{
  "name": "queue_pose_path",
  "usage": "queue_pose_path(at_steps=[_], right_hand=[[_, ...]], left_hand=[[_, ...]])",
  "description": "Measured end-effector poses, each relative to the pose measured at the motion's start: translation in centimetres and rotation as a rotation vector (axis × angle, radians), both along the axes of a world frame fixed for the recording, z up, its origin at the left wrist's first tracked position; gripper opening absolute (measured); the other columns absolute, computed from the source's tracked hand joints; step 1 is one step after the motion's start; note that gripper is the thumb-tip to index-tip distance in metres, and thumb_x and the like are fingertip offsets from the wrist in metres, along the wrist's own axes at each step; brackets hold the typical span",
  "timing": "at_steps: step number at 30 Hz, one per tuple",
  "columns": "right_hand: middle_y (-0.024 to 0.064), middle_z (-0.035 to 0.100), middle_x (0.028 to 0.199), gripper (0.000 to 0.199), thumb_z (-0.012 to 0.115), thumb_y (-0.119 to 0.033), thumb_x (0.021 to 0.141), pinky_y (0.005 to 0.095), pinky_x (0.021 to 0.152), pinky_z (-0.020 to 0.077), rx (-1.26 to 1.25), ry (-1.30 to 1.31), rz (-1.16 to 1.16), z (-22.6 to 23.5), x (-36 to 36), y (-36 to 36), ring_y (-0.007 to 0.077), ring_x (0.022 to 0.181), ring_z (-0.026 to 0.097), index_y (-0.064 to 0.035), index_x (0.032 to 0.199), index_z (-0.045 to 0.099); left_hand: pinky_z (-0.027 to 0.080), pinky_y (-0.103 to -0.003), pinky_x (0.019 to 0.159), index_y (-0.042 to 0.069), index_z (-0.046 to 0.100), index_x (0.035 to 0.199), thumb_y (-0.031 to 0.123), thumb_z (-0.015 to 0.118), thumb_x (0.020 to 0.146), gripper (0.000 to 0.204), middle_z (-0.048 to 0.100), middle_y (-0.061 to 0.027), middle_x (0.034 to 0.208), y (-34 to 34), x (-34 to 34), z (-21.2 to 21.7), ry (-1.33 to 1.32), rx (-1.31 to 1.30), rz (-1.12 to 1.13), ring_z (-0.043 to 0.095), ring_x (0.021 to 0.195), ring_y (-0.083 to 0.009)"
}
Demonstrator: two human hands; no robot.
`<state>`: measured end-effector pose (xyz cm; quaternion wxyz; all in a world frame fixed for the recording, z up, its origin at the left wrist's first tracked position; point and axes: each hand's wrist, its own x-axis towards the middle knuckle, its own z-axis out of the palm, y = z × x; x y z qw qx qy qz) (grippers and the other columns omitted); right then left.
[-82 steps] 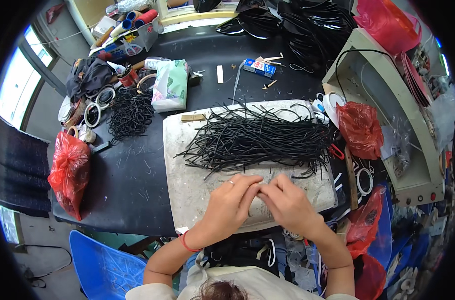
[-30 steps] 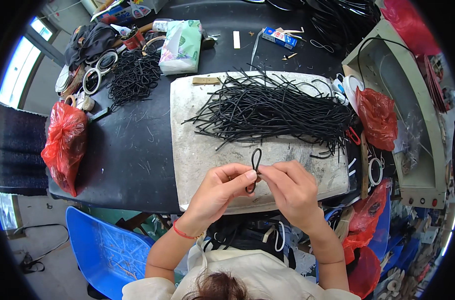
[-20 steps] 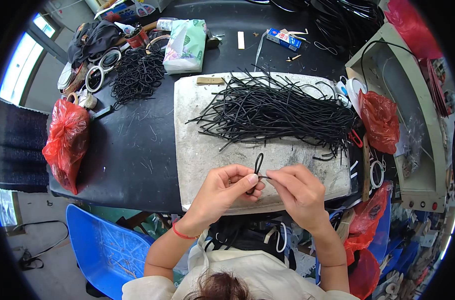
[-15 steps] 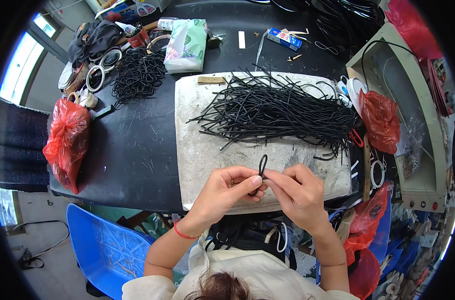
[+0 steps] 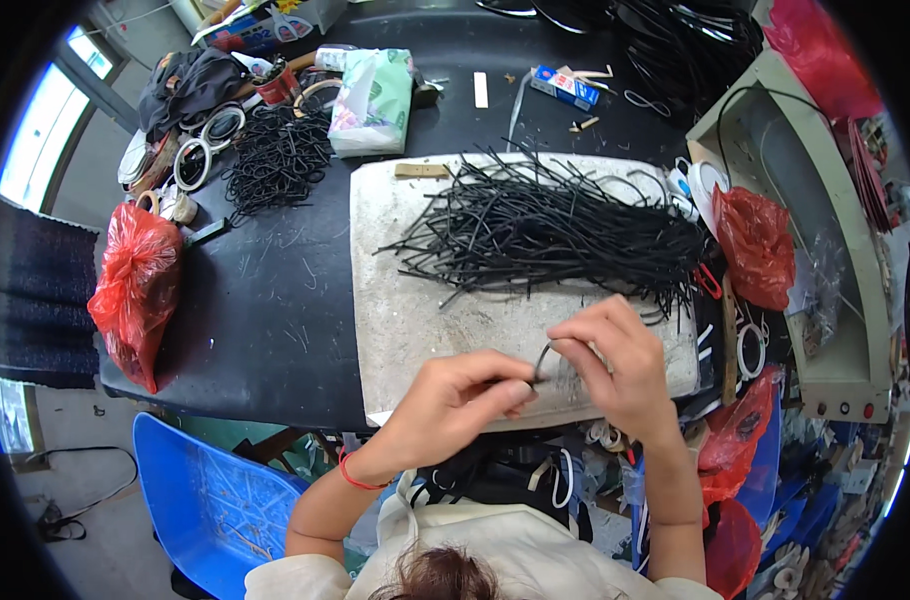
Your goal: The person sits at a cluttered workbench and repeatedly picks up short black cords from a red plastic bag. They tie the cords into small loops or knots by hand and place the finished items onto a pile on the table.
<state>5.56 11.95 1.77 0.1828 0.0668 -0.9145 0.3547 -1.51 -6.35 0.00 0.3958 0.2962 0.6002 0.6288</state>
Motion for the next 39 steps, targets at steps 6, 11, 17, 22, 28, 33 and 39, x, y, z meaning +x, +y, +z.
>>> queue_pose_path(at_steps=[6,11,17,22,28,33,39], right_hand=[[0.0084,0.056,0.075,0.019,0.062,0.001,0.075,0.0305,0.058,0.0436,-0.234,-0.136,-0.093,-1.2,1.7,-2.5,0.0227,0.067,0.054,-0.0027,0.094,0.063],[0.0094,0.063,0.089,0.022,0.058,0.000,0.081,0.0256,0.065,0.0490,-0.648,-0.357,-0.064,-1.1,3.0,-3.5,0.0138,0.076,0.060,0.0015,0.103,0.061],[0.0104,0.064,0.095,0.022,0.056,0.000,0.085,0.0256,0.074,0.0520,-1.263,-0.477,0.043,-1.9,2.3,-3.2,0.0139,0.082,0.061,0.0035,0.107,0.059],[0.0083,0.064,0.086,0.016,0.059,-0.001,0.084,0.0227,0.066,0.0512,-1.152,-0.460,0.026,-2.5,2.3,-3.0,0.0099,0.073,0.060,0.0033,0.099,0.061],[0.0027,0.062,0.074,0.011,0.066,-0.007,0.081,0.0185,0.056,0.0453,-0.852,-0.278,-0.294,-3.0,2.0,-4.4,0.0050,0.066,0.056,0.0013,0.083,0.059],[0.0005,0.058,0.076,0.012,0.067,-0.008,0.079,0.0181,0.054,0.0406,-1.018,-0.300,-0.320,-2.1,1.0,-4.9,0.0035,0.065,0.052,-0.0001,0.082,0.059],[0.0028,0.055,0.085,0.016,0.067,-0.012,0.077,0.0210,0.058,0.0368,-0.672,-0.253,-0.112,-3.1,0.8,-2.9,0.0061,0.073,0.049,-0.0021,0.088,0.060]], left_hand=[[0.047,-0.022,0.069,-0.003,0.056,0.111,0.008,0.055,0.088,0.025,0.062,-0.0073,0.084,0.1,0.1,-1.6,-0.296,0.096,0.228,0.057,0.072,-0.0096],[0.049,-0.023,0.070,-0.003,0.057,0.106,0.004,0.056,0.086,0.021,0.064,-0.0100,0.088,0.3,0.6,-2.3,-0.151,0.051,0.298,0.060,0.076,-0.0110],[0.050,-0.023,0.070,-0.003,0.057,0.100,0.002,0.059,0.084,0.017,0.063,-0.0096,0.087,0.4,0.7,-2.1,-0.346,0.135,0.406,0.061,0.076,-0.0111],[0.049,-0.023,0.073,-0.003,0.057,0.099,0.001,0.060,0.083,0.017,0.063,-0.0079,0.087,0.2,0.7,-2.3,-0.383,0.164,0.409,0.061,0.078,-0.0106],[0.048,-0.024,0.075,-0.002,0.057,0.096,-0.002,0.062,0.079,0.017,0.062,-0.0088,0.090,1.5,2.4,-2.6,-0.222,0.188,0.583,0.060,0.082,-0.0109],[0.048,-0.025,0.077,-0.002,0.048,0.106,-0.001,0.062,0.079,0.030,0.063,-0.0091,0.089,1.4,2.7,-3.3,-0.021,0.218,0.601,0.061,0.083,-0.0124],[0.049,-0.028,0.072,0.001,0.039,0.113,0.001,0.062,0.076,0.043,0.065,-0.0096,0.086,0.0,1.4,-2.2,0.179,-0.009,0.342,0.062,0.078,-0.0143]])
